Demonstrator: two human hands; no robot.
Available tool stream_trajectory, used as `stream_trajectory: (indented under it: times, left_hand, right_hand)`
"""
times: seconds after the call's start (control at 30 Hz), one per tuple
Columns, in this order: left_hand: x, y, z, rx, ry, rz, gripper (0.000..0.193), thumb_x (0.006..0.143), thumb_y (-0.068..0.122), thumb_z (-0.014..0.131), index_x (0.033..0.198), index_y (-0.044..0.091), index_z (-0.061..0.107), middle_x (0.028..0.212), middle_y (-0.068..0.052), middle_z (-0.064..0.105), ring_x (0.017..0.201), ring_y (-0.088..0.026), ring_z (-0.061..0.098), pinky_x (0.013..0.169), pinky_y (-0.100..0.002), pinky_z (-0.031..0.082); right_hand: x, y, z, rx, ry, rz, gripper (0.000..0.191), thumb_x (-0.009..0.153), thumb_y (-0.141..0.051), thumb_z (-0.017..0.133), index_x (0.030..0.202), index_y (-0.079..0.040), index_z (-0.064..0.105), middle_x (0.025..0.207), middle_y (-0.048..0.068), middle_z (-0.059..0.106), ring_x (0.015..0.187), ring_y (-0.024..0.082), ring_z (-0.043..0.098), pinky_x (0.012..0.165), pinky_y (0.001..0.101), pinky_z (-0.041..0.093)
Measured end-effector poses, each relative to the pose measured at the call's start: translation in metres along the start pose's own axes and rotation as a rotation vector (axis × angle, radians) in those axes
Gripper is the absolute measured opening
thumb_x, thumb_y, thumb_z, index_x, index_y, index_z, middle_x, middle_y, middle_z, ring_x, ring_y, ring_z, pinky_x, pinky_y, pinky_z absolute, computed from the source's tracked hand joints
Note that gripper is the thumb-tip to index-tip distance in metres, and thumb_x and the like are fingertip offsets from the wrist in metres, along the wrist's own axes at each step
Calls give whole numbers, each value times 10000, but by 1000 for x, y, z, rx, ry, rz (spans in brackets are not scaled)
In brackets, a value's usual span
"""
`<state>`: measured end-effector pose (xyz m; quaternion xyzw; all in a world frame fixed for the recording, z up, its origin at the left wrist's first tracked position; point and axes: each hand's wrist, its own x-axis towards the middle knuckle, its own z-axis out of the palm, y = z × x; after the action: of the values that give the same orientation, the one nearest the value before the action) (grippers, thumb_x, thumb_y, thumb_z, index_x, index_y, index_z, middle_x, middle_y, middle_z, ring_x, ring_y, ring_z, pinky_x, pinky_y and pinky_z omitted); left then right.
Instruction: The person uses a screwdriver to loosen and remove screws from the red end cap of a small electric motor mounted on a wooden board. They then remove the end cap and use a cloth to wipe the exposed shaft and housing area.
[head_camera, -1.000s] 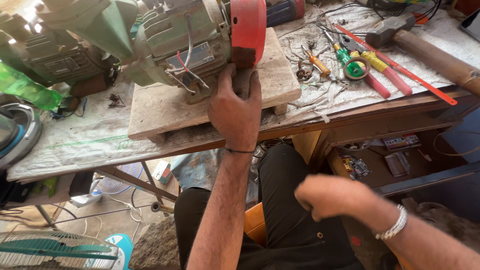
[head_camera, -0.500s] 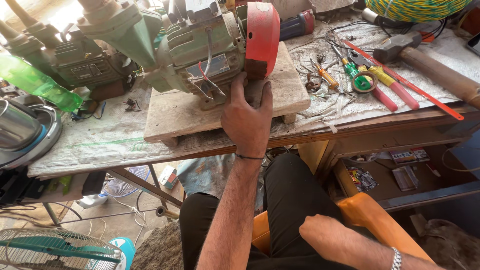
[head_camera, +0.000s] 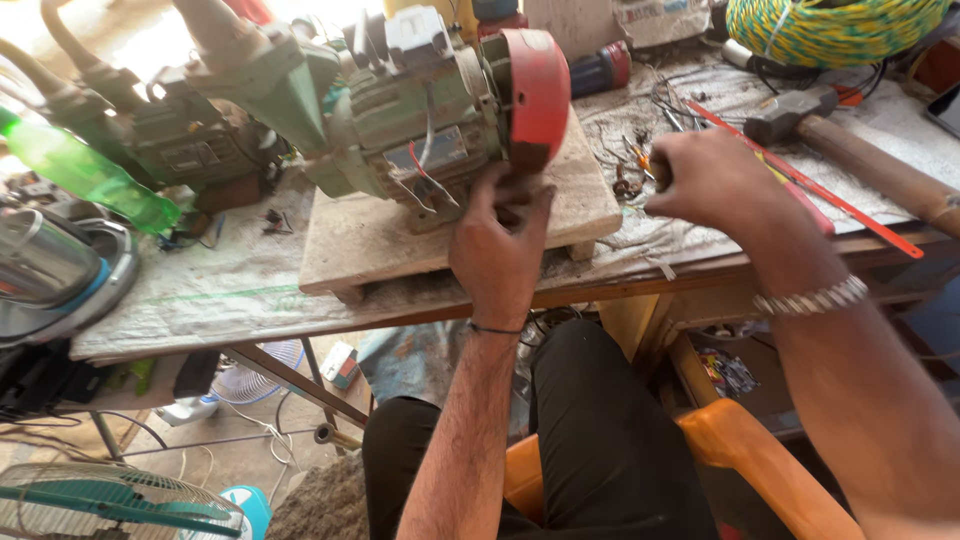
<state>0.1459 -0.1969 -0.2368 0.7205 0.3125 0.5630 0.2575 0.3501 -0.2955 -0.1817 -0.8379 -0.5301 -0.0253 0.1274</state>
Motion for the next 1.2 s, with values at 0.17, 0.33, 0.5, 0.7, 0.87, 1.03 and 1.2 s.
stream_trajectory:
  times: [0.17, 0.33, 0.5, 0.7, 0.87, 1.03, 1.2]
  left_hand:
    - [10, 4, -14, 75, -200, 17, 606, 830, 438, 814, 1331, 132, 664, 875, 17, 798, 764, -140, 754, 689, -338, 576]
    - [22, 8, -28, 8, -346, 95, 587, 873, 391, 783, 1355, 84, 650, 959, -34, 796, 813, -150, 758, 714, -328, 591]
    - [31, 38, -54, 144, -368, 448, 427, 975, 289, 715, 1339, 71, 665, 1001, -76, 774, 823, -165, 753, 751, -321, 632]
    - [111, 86, -89, 187, -239, 780, 348, 1003, 234, 802, 1257, 28, 686, 1062, -138, 760, 942, -285, 757, 831, -411, 614]
    - [188, 91, -64, 469, -567, 752, 591, 753, 358, 929, 1209, 48, 714, 1083, -148, 750, 1005, -291, 729, 877, -435, 580]
    - [194, 78, -46, 894, -767, 326, 904, 594, 541, 963, 1397, 331, 607, 1273, -41, 674, 1223, -261, 604, 1059, -536, 389]
    - [207, 68, -46, 713, -857, 412, 919, 565, 443, 972, 1394, 267, 619, 1298, -33, 680, 1237, -257, 604, 1067, -400, 450]
  right_hand:
    - [50, 9, 9, 221, 170, 15, 358, 836, -265, 809, 1139, -93, 728, 1052, 159, 771, 931, 309, 765, 887, 440, 592]
    - [81, -17, 10, 1147, 50, -395, 912, 853, -402, 835, 1564, -83, 361, 1435, 191, 609, 1312, 267, 630, 1096, 399, 526]
    - [117, -56, 7, 1378, -224, -706, 1214, 744, -362, 902, 1657, -89, 150, 1478, 155, 514, 1371, 260, 534, 1180, 402, 450]
    - [113, -57, 21, 1655, -342, -735, 1097, 804, -352, 859, 1653, -76, 221, 1497, 113, 518, 1376, 241, 546, 1154, 420, 476]
    - [114, -65, 38, 1849, -308, -671, 996, 817, -296, 849, 1606, -60, 288, 1481, 126, 540, 1380, 241, 562, 1169, 399, 496]
    - [119, -64, 36, 1829, -261, -698, 1007, 824, -291, 856, 1613, -73, 269, 1451, 132, 523, 1352, 254, 563, 1154, 414, 503]
    - [105, -59, 42, 1531, -16, -538, 1102, 744, -317, 856, 1581, -105, 171, 1383, 149, 516, 1324, 284, 574, 1114, 427, 527]
